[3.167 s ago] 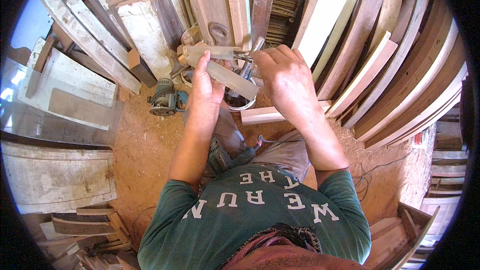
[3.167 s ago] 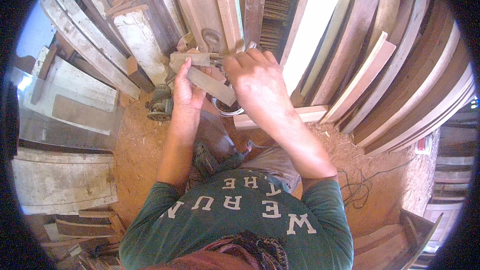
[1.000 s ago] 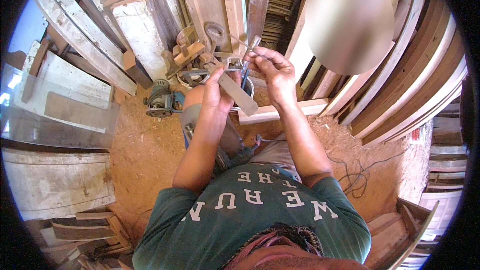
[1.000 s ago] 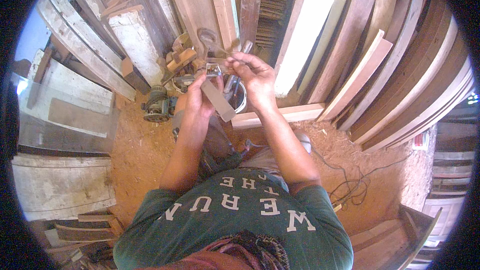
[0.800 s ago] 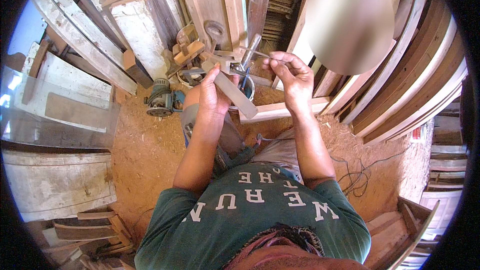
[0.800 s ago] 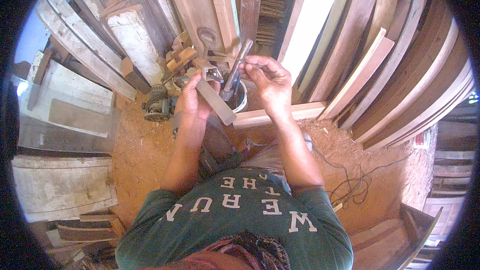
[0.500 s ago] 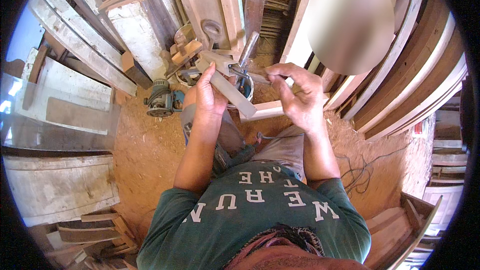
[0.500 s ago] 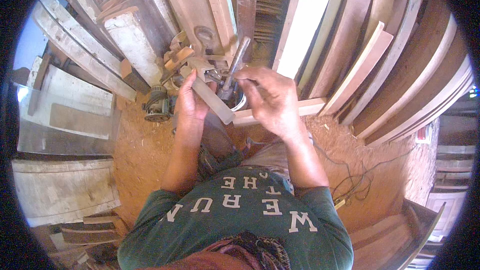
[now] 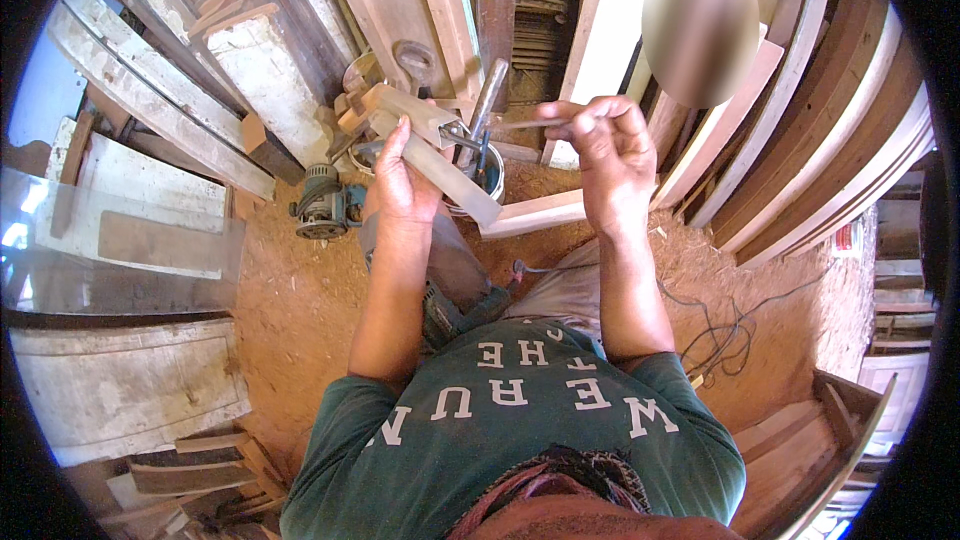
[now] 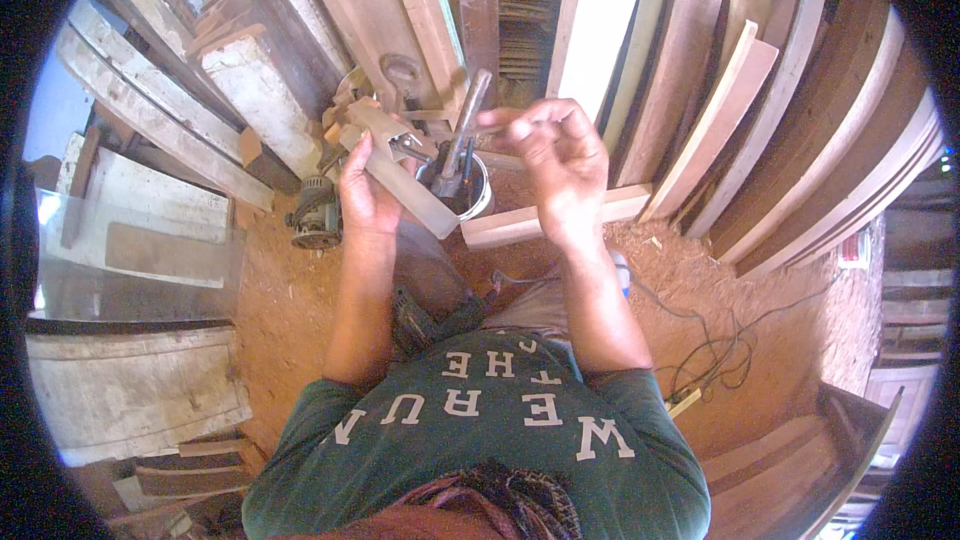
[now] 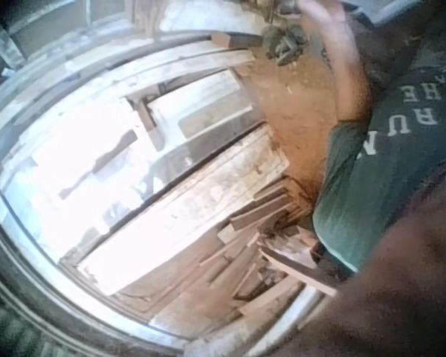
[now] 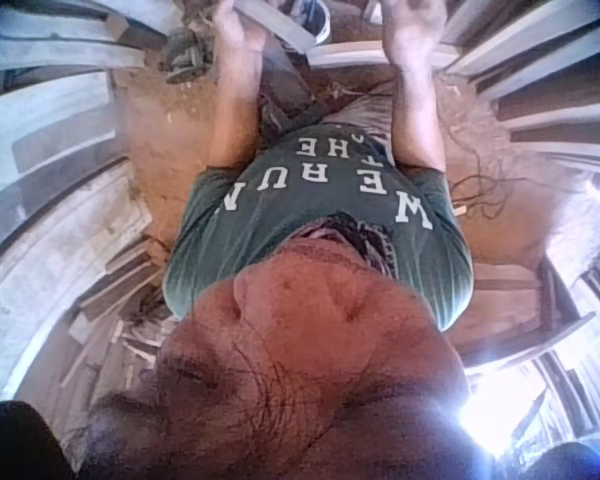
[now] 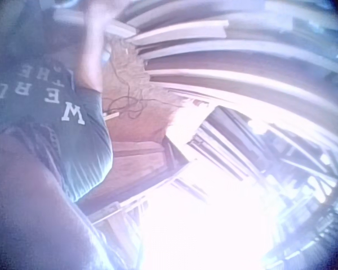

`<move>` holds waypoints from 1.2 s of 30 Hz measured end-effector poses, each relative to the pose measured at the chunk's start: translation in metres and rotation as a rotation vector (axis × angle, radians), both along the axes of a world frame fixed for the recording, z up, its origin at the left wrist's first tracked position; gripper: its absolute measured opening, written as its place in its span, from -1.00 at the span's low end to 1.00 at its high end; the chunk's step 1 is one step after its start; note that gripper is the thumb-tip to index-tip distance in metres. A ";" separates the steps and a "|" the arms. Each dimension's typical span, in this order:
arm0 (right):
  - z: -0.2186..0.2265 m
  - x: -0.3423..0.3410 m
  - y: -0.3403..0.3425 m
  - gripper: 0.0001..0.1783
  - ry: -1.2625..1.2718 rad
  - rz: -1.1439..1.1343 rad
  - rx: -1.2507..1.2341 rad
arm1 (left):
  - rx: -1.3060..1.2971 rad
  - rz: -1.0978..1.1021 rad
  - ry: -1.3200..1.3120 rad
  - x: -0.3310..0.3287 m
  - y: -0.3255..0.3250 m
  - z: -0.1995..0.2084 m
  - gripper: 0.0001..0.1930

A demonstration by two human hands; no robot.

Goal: The person sits on the floor in a workshop, handling a power drill and a piece of wood. They adjust the drill bit and then pick up a long wooden plank, positioning it against a wooden frame structure.

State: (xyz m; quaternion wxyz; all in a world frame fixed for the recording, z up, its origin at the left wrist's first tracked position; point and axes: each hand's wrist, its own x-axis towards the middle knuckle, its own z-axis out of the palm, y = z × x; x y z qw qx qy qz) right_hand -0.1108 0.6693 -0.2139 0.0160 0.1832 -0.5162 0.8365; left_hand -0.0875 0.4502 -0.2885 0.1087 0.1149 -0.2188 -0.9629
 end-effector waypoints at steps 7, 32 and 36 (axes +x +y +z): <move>-0.042 -0.015 -0.023 -0.81 -0.681 0.136 -0.240 | -0.268 0.091 0.093 -0.007 0.004 0.028 -0.50; -0.052 0.002 -0.043 -0.75 -0.727 0.226 -0.347 | -0.486 0.079 -0.201 -0.013 -0.004 0.012 -0.47; -0.047 0.002 -0.037 -0.77 -0.757 0.267 -0.382 | -0.371 0.064 -0.179 -0.010 -0.003 0.007 -0.47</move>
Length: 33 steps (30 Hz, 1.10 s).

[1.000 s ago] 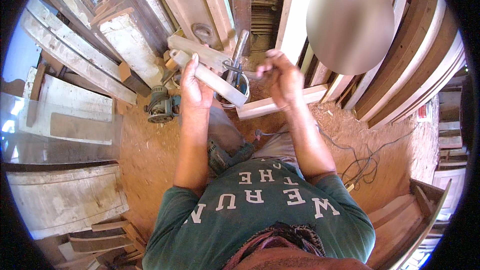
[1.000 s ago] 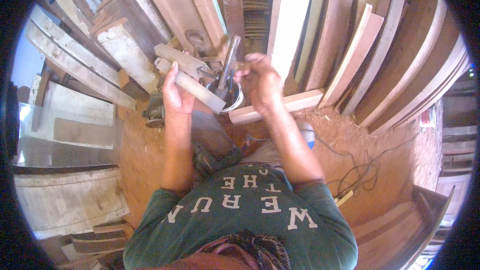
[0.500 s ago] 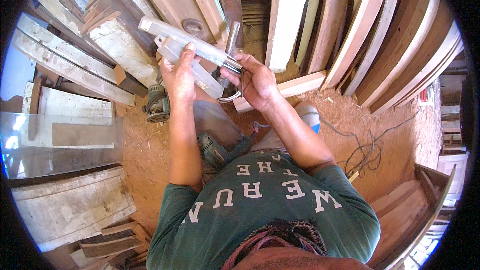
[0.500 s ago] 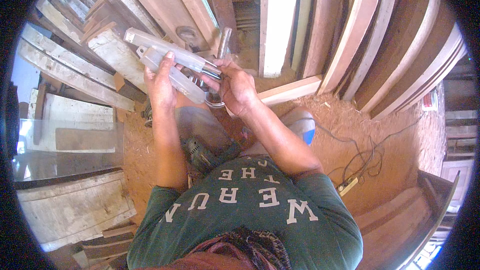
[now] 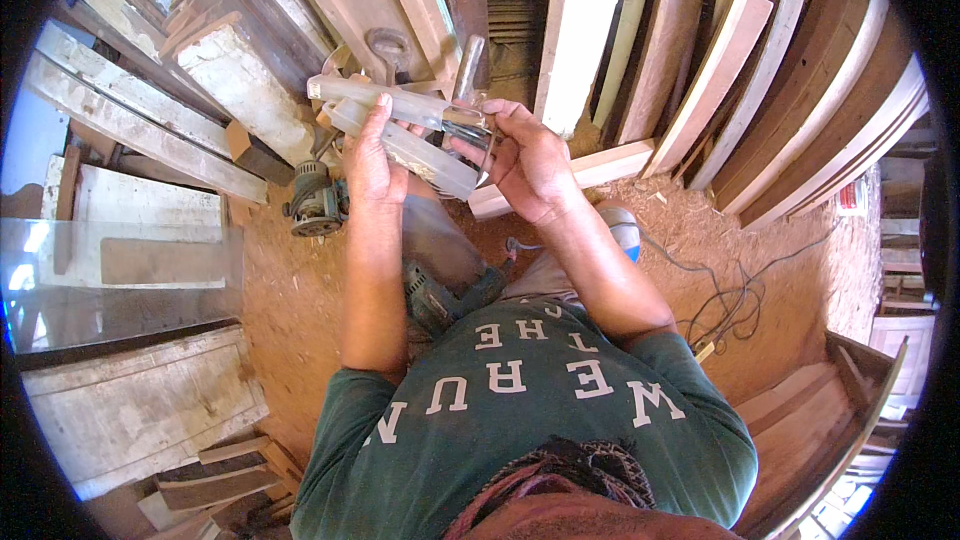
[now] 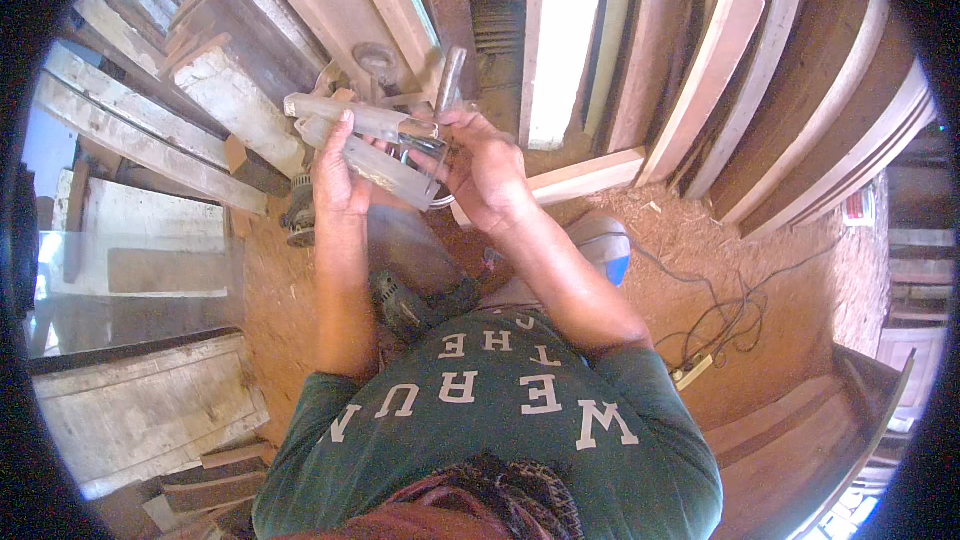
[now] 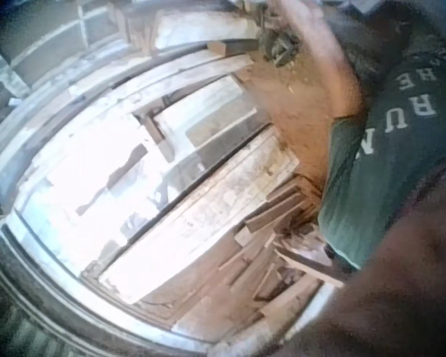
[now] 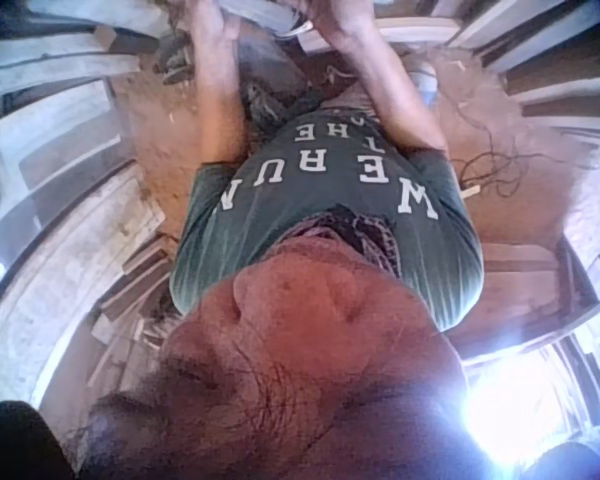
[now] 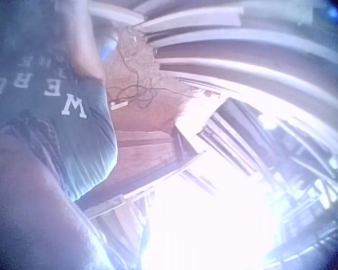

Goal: The person sits on the floor in a workshop, handling a power drill and a piece of wood. They adjust the drill bit and then pick up a long wooden plank, positioning it against a wooden frame structure.

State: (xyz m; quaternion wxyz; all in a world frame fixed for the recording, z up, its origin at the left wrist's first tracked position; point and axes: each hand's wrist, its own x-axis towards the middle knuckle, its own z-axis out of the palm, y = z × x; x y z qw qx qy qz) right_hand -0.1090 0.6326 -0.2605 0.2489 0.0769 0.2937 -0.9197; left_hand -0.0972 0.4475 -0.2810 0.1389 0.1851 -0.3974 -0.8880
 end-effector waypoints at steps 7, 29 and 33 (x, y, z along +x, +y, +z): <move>-0.002 -0.001 0.007 -0.79 -0.020 -0.027 -0.009 | 0.121 -0.008 -0.008 -0.001 0.000 -0.015 -0.47; -0.012 -0.010 0.018 -0.80 -0.018 -0.086 -0.017 | 0.258 -0.017 -0.072 -0.006 0.004 -0.024 -0.51; -0.008 -0.010 0.018 -0.80 -0.015 -0.138 0.002 | 0.273 -0.012 -0.073 -0.007 0.005 -0.021 -0.53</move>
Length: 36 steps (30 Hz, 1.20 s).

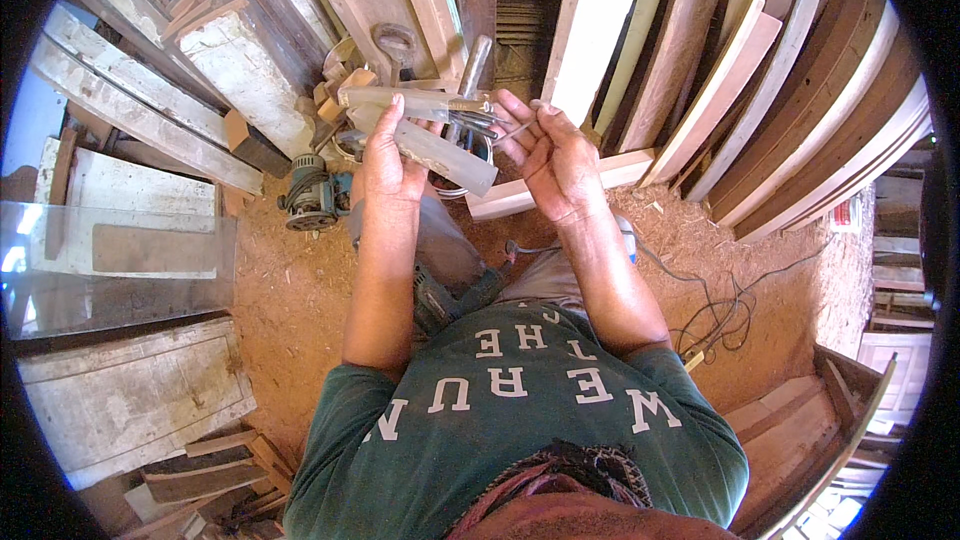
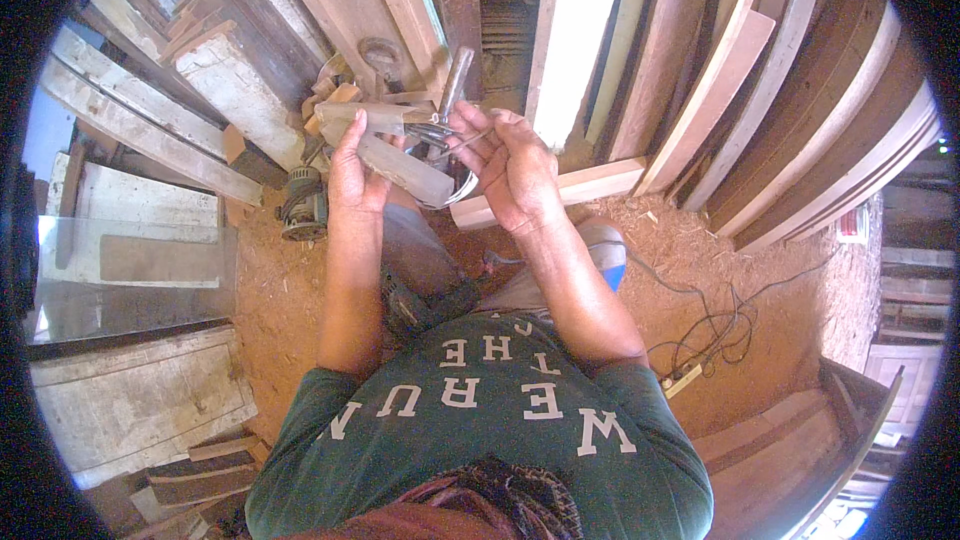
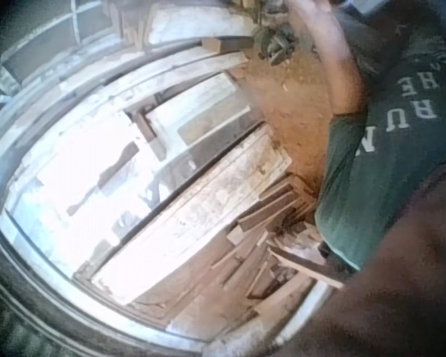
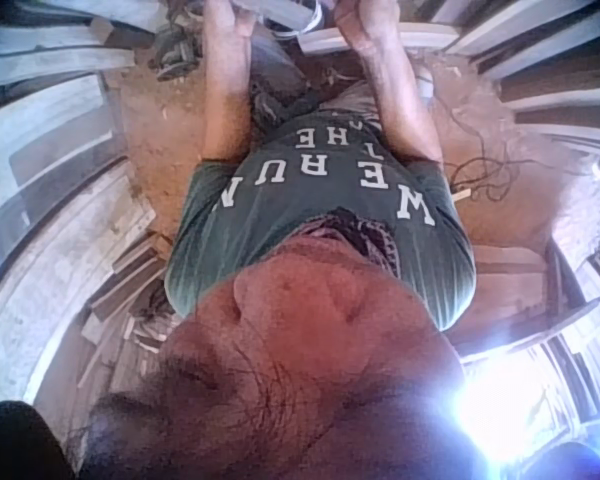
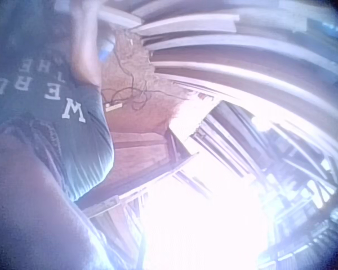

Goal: The person sits on the floor in a workshop, handling a power drill and a piece of wood. They adjust the drill bit and then pick up a long wooden plank, positioning it against a wooden frame structure.

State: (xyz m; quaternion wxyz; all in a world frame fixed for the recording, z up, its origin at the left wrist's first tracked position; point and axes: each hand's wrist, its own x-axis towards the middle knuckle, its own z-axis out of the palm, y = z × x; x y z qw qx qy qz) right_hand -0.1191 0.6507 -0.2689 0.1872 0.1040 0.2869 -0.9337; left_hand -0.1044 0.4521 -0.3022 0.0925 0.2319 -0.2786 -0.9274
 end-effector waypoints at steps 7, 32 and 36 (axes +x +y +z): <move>0.020 0.003 0.012 -0.90 0.408 -0.275 0.277 | 0.031 0.034 0.027 -0.004 -0.003 -0.003 -0.44; 0.007 -0.006 -0.003 -0.75 0.480 -0.363 0.340 | 0.013 0.090 0.009 -0.007 0.005 0.018 -0.52; 0.010 -0.005 -0.001 -0.77 0.464 -0.352 0.340 | 0.003 0.092 -0.007 -0.007 0.004 0.018 -0.53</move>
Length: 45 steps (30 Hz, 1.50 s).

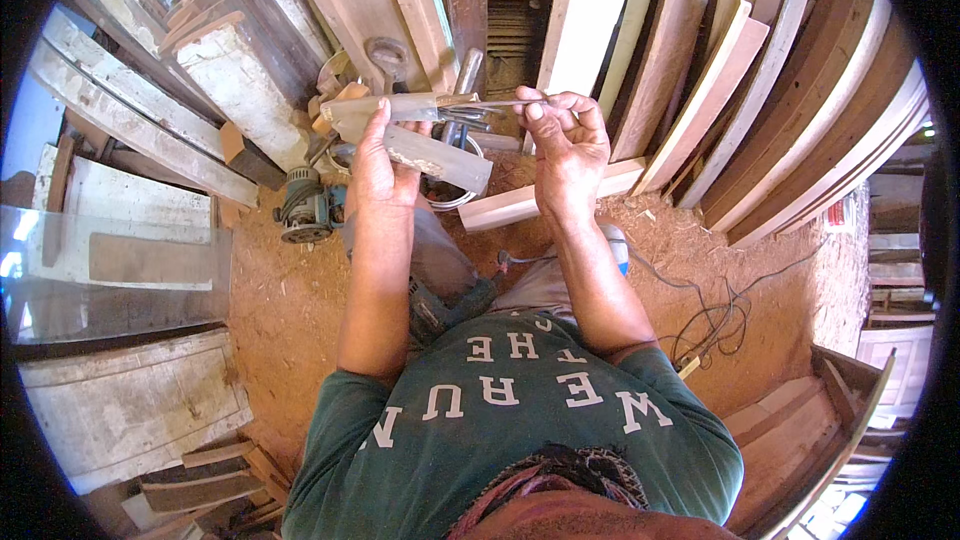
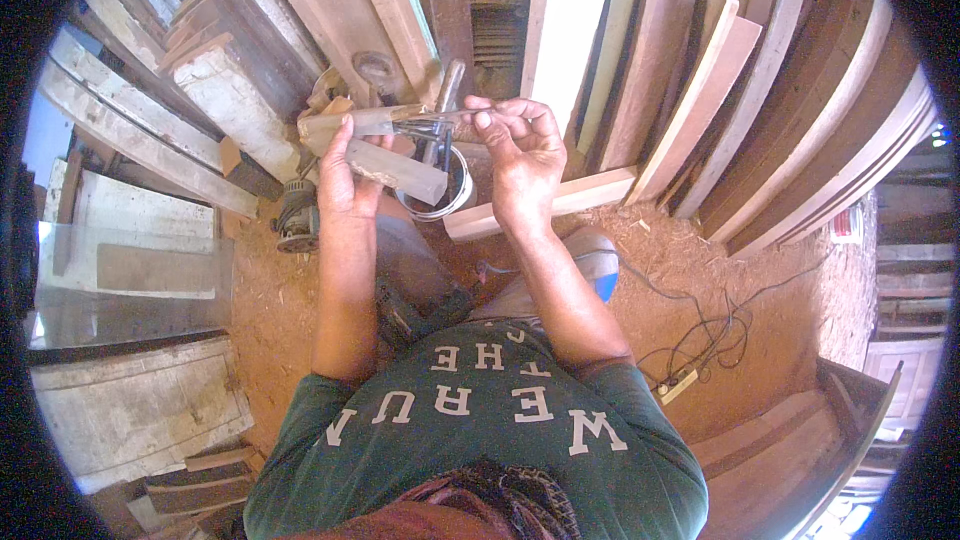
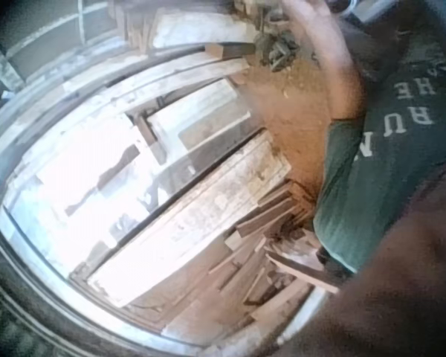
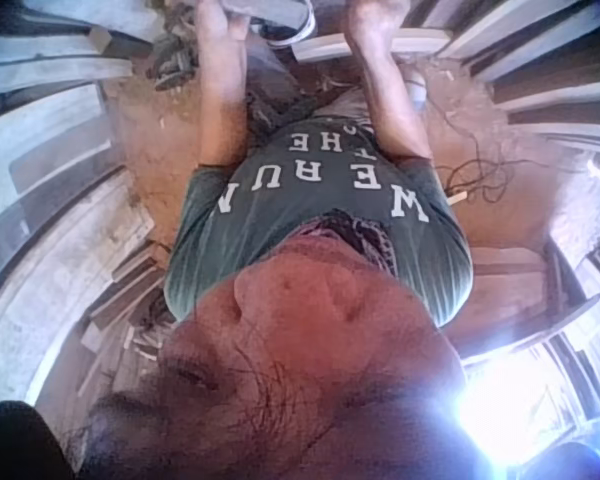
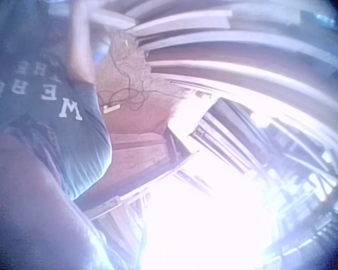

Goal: The person sits on the floor in a workshop, handling a power drill and a piece of wood. They adjust the drill bit and then pick up a long wooden plank, positioning it against a wooden frame structure.

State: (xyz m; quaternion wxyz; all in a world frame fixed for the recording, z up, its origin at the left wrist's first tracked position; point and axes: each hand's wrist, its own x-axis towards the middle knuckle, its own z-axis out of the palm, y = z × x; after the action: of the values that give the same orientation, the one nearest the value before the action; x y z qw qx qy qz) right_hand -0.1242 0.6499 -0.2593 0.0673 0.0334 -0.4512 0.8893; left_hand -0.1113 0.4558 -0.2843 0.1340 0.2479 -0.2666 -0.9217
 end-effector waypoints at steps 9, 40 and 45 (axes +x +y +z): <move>0.002 0.001 0.004 -0.76 -0.023 0.012 -0.039 | -0.033 -0.012 -0.013 0.001 -0.005 0.000 -0.52; 0.010 0.001 -0.001 -0.79 0.350 -0.232 0.268 | 0.012 0.025 0.027 -0.005 -0.002 -0.002 -0.56; 0.008 -0.007 -0.013 -0.83 0.456 -0.272 0.512 | 0.021 0.006 0.036 -0.006 0.001 -0.005 -0.56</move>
State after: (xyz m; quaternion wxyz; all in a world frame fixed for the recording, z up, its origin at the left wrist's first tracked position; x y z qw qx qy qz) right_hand -0.1311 0.6371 -0.2512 0.2732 0.1861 -0.6330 0.7000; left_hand -0.1173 0.4567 -0.2894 0.1389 0.2333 -0.2539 -0.9283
